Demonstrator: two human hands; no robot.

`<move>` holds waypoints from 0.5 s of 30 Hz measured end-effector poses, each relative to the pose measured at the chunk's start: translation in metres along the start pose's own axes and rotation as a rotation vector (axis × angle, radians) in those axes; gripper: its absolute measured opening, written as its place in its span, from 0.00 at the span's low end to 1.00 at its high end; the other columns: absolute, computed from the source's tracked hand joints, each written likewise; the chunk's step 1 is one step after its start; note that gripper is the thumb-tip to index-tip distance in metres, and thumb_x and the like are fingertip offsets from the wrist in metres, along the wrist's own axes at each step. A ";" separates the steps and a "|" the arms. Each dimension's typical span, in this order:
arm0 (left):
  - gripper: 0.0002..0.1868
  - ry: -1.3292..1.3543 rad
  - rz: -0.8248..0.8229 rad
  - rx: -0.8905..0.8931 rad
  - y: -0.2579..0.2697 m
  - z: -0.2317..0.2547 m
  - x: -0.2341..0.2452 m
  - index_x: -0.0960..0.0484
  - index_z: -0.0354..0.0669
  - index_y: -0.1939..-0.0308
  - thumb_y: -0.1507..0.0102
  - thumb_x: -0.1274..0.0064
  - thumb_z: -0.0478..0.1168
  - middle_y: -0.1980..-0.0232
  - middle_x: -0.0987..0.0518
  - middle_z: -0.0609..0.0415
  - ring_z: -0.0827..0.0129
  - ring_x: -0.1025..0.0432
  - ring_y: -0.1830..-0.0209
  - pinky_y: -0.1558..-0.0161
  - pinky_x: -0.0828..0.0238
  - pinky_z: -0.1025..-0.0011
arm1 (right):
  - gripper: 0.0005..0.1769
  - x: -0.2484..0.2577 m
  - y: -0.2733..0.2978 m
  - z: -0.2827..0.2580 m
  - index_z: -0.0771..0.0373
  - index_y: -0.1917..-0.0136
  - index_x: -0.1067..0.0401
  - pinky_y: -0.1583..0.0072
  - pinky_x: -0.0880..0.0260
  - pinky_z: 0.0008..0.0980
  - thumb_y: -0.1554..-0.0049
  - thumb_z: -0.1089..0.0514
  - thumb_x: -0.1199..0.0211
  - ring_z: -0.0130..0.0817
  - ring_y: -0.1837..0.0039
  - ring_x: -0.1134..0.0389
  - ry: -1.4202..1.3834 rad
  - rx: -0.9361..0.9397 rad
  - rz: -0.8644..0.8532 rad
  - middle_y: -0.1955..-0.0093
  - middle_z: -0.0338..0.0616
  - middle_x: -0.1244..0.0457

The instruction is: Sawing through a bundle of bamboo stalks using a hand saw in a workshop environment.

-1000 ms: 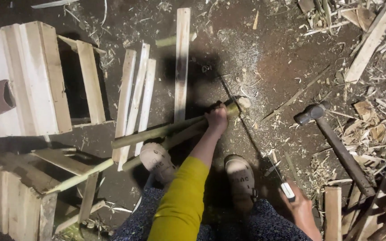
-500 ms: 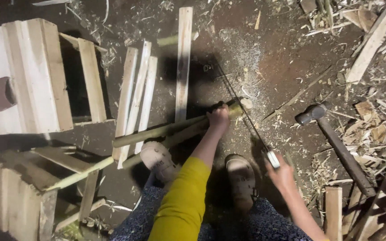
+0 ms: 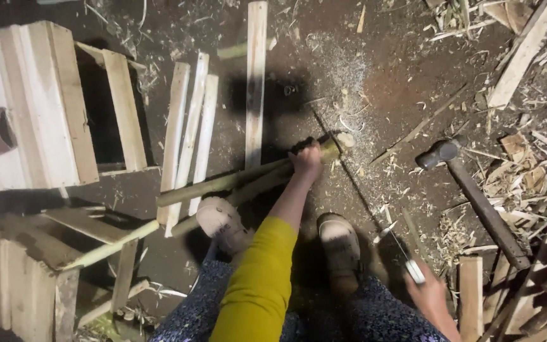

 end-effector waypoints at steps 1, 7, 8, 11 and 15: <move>0.25 -0.025 0.002 -0.004 -0.008 -0.001 -0.005 0.37 0.48 0.26 0.28 0.63 0.38 0.47 0.20 0.51 0.60 0.26 0.46 0.22 0.73 0.33 | 0.31 -0.001 -0.025 -0.026 0.63 0.31 0.30 0.60 0.17 0.36 0.49 0.64 0.33 0.47 0.61 0.24 -0.002 0.067 0.006 0.41 0.60 0.31; 0.23 -0.058 0.018 0.001 -0.009 0.000 0.003 0.32 0.48 0.32 0.32 0.54 0.41 0.44 0.20 0.46 0.51 0.26 0.43 0.29 0.57 0.26 | 0.33 -0.010 -0.150 -0.172 0.66 0.25 0.40 0.61 0.13 0.32 0.43 0.70 0.38 0.49 0.64 0.23 -0.068 0.064 -0.126 0.49 0.67 0.30; 0.23 -0.057 0.013 0.004 -0.005 0.000 0.005 0.32 0.48 0.32 0.32 0.54 0.41 0.44 0.20 0.46 0.51 0.26 0.43 0.29 0.57 0.26 | 0.33 -0.011 -0.134 -0.155 0.66 0.25 0.40 0.61 0.13 0.32 0.43 0.70 0.38 0.49 0.64 0.23 -0.066 0.061 -0.132 0.49 0.67 0.30; 0.22 -0.003 0.014 0.014 -0.003 0.006 0.014 0.30 0.46 0.33 0.31 0.55 0.39 0.47 0.19 0.46 0.52 0.25 0.45 0.28 0.60 0.26 | 0.27 0.011 -0.063 -0.112 0.68 0.36 0.28 0.23 0.39 0.54 0.50 0.70 0.31 0.47 0.51 0.24 0.028 0.444 0.211 0.44 0.59 0.29; 0.25 -0.064 0.009 0.005 -0.013 0.001 -0.004 0.32 0.47 0.31 0.31 0.52 0.47 0.49 0.19 0.48 0.55 0.25 0.47 0.28 0.61 0.23 | 0.38 -0.001 0.055 0.027 0.60 0.28 0.34 0.44 0.22 0.43 0.52 0.68 0.33 0.50 0.45 0.25 -0.116 0.010 0.036 0.42 0.61 0.31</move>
Point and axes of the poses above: each hand's wrist, its own y-axis away from the middle knuckle, its own x-axis out of the back of the hand, z = x × y, the point moved 8 cm from there along -y, towards the middle knuckle
